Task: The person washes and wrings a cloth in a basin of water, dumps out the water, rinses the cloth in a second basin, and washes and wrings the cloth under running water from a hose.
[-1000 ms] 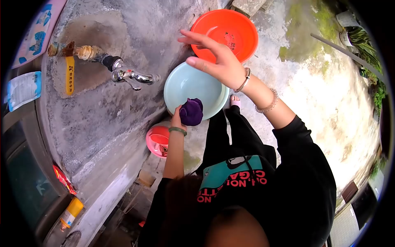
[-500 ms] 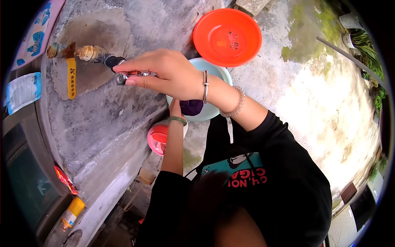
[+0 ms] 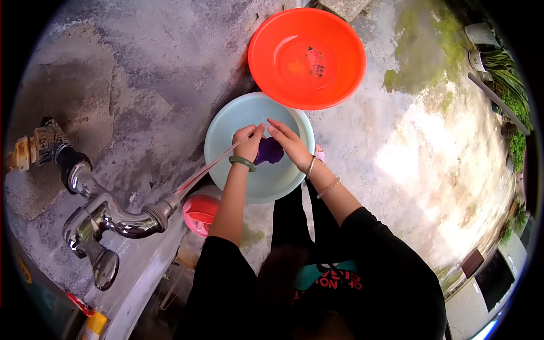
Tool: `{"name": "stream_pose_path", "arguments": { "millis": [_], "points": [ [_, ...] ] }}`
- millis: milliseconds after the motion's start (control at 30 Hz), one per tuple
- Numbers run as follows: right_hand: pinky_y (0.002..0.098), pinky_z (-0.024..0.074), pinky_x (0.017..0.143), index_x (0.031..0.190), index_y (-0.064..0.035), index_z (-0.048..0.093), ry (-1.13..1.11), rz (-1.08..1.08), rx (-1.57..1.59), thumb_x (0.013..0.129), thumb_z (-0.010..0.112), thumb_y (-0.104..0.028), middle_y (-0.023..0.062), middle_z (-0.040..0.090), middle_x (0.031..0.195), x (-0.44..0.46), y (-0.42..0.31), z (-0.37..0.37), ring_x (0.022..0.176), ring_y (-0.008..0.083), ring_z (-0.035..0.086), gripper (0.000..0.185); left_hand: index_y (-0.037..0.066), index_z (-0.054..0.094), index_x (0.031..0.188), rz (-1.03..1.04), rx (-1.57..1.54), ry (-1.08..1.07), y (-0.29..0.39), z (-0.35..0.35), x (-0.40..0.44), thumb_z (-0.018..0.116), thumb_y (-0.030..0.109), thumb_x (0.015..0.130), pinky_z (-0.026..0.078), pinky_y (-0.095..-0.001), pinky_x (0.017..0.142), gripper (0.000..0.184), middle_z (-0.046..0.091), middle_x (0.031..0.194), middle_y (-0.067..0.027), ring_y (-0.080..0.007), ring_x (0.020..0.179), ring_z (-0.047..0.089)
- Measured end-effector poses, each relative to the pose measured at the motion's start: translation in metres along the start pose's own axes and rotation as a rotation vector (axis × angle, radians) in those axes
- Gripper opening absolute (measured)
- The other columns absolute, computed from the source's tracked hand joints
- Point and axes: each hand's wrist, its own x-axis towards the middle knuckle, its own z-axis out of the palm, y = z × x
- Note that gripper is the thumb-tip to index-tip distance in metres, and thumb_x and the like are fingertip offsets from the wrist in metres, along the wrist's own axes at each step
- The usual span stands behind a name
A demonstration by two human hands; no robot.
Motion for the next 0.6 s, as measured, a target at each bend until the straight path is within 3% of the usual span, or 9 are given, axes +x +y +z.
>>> {"name": "stream_pose_path", "arguments": {
  "millis": [100,133,200,233,300,367,400,500,600],
  "points": [
    [0.0203,0.0406,0.066,0.125,-0.0074,0.049,-0.043,0.222,0.291,0.091,0.044,-0.049,0.0009,0.058,0.094,0.01,0.018,0.0,0.079,0.0099,0.052,0.054,-0.002,0.048,0.058,0.098,0.201,-0.038,0.015,0.015,0.014,0.062,0.023,0.085,0.032,-0.0268,0.047,0.039,0.043,0.051,-0.0005,-0.0067,0.052,0.036],
    [0.0167,0.0332,0.058,0.118,-0.009,0.052,0.018,0.289,0.354,0.091,0.041,-0.052,-0.0025,0.053,0.085,0.014,0.021,0.003,0.071,0.0042,0.045,0.052,-0.002,0.049,0.058,0.094,0.222,-0.01,0.015,0.02,0.02,0.063,0.024,0.085,0.033,-0.0269,0.048,0.039,0.043,0.051,-0.001,-0.0069,0.051,0.036],
    [0.0175,0.0351,0.058,0.115,-0.0082,0.052,0.062,0.223,0.383,0.09,0.043,-0.052,-0.0016,0.055,0.087,0.028,0.039,0.005,0.071,0.005,0.047,0.051,-0.002,0.053,0.059,0.093,0.13,0.051,0.003,0.027,0.032,0.063,0.027,0.084,0.035,-0.0268,0.049,0.039,0.047,0.052,-0.0009,-0.0077,0.052,0.038],
    [0.0179,0.036,0.058,0.114,-0.0078,0.052,0.083,0.19,0.394,0.09,0.044,-0.052,-0.0011,0.055,0.088,0.036,0.045,0.007,0.071,0.0055,0.047,0.051,-0.001,0.059,0.07,0.031,0.07,0.059,-0.007,0.028,0.04,0.062,0.036,0.083,0.043,-0.0327,0.057,0.039,0.06,0.061,-0.0103,-0.0167,0.054,0.05],
    [0.0223,0.0419,0.061,0.108,-0.0054,0.054,0.231,0.091,0.287,0.088,0.052,-0.047,0.0013,0.057,0.088,0.05,0.053,0.017,0.073,0.009,0.052,0.047,0.001,0.061,0.084,0.083,-0.074,0.189,-0.025,0.034,0.051,0.06,0.037,0.084,0.045,-0.0338,0.072,0.036,0.063,0.082,-0.0111,-0.0209,0.076,0.057],
    [0.0251,0.0446,0.063,0.106,-0.0037,0.056,0.304,0.022,0.186,0.086,0.056,-0.044,0.0035,0.059,0.087,0.061,0.057,0.026,0.075,0.0109,0.054,0.045,0.004,0.06,0.097,0.086,0.01,0.326,-0.039,0.032,0.057,0.058,0.037,0.085,0.04,-0.0368,0.087,0.035,0.056,0.103,-0.0133,-0.0269,0.098,0.051],
    [0.0302,0.0466,0.067,0.094,-0.0023,0.061,0.394,-0.033,0.101,0.084,0.06,-0.038,0.008,0.061,0.084,0.065,0.058,0.033,0.075,0.0184,0.059,0.037,0.006,0.058,0.1,-0.012,-0.02,0.348,-0.039,0.028,0.056,0.056,0.041,0.085,0.036,-0.0391,0.092,0.039,0.05,0.111,-0.0154,-0.0304,0.105,0.046],
    [0.0347,0.0471,0.068,0.08,-0.0022,0.063,0.563,-0.05,-0.315,0.081,0.063,-0.034,0.0116,0.062,0.084,0.07,0.054,0.046,0.073,0.0278,0.06,0.032,0.003,0.054,0.103,-0.281,-0.189,0.508,-0.075,0.013,0.062,0.057,0.05,0.082,0.04,-0.0398,0.088,0.051,0.051,0.109,-0.0176,-0.028,0.101,0.05],
    [0.0376,0.0451,0.071,0.069,-0.0039,0.064,0.588,-0.285,-0.476,0.076,0.066,-0.032,0.0085,0.063,0.082,0.073,0.052,0.056,0.078,0.0293,0.058,0.029,0.005,0.05,0.115,-0.633,-0.745,0.223,-0.059,-0.005,0.033,0.051,0.052,0.084,0.047,-0.0367,0.083,0.056,0.056,0.11,-0.013,-0.0244,0.101,0.055]
  ]
}}
